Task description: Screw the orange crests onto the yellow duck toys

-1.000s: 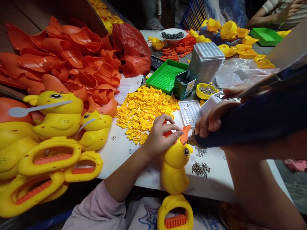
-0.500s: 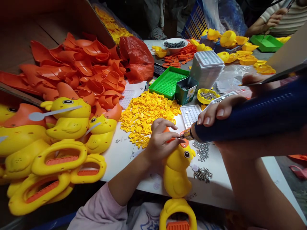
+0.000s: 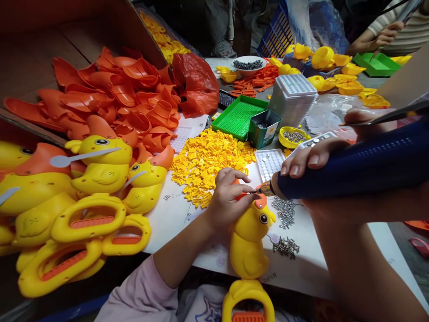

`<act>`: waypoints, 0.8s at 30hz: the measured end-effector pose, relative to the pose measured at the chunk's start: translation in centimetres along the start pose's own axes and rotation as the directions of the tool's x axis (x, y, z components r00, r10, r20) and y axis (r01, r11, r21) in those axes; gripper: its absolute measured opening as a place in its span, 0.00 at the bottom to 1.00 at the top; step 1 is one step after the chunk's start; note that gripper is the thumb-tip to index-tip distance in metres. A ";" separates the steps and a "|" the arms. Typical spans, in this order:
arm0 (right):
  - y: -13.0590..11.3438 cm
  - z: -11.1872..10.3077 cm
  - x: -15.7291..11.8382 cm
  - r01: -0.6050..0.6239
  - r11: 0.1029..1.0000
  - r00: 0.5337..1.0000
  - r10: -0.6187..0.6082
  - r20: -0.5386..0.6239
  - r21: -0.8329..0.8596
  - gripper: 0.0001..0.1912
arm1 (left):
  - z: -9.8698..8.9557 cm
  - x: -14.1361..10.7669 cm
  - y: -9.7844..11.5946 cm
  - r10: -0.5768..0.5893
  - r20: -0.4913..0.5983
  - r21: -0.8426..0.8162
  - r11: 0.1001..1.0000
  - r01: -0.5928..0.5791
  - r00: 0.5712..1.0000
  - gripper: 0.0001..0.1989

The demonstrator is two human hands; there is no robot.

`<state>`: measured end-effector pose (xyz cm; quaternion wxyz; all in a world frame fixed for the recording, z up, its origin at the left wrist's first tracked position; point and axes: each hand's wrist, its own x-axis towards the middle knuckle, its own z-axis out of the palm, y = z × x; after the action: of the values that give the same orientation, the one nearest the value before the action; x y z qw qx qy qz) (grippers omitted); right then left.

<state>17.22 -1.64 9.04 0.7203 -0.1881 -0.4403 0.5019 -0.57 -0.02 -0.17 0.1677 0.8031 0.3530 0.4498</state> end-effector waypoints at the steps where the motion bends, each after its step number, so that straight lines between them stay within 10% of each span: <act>1: 0.0 0.1 0.1 -0.007 1.000 1.000 0.007 -0.010 -0.011 0.18 | 0.0 0.0 0.0 -0.007 -0.003 -0.001 1.000 0.007 1.000 0.05; 12: 0.2 0.1 0.0 -0.019 1.000 1.000 0.019 0.000 -0.006 0.23 | -0.1 0.1 -0.5 -0.102 0.095 -0.073 0.991 0.109 0.990 0.15; 17: 0.1 0.1 0.2 -0.070 0.997 0.997 0.069 -0.030 -0.030 0.22 | -0.5 0.4 -0.2 -0.321 0.386 -0.024 0.934 0.357 0.865 0.46; 24: 0.9 -0.3 -0.2 -0.074 0.997 0.993 0.077 0.087 -0.035 0.26 | -0.4 0.5 -0.1 -0.343 0.399 -0.082 0.911 0.405 0.850 0.43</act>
<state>16.88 -1.40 8.13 0.6776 -0.1938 -0.4720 0.5297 -0.75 0.40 0.28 0.3816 0.7734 0.4261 0.2733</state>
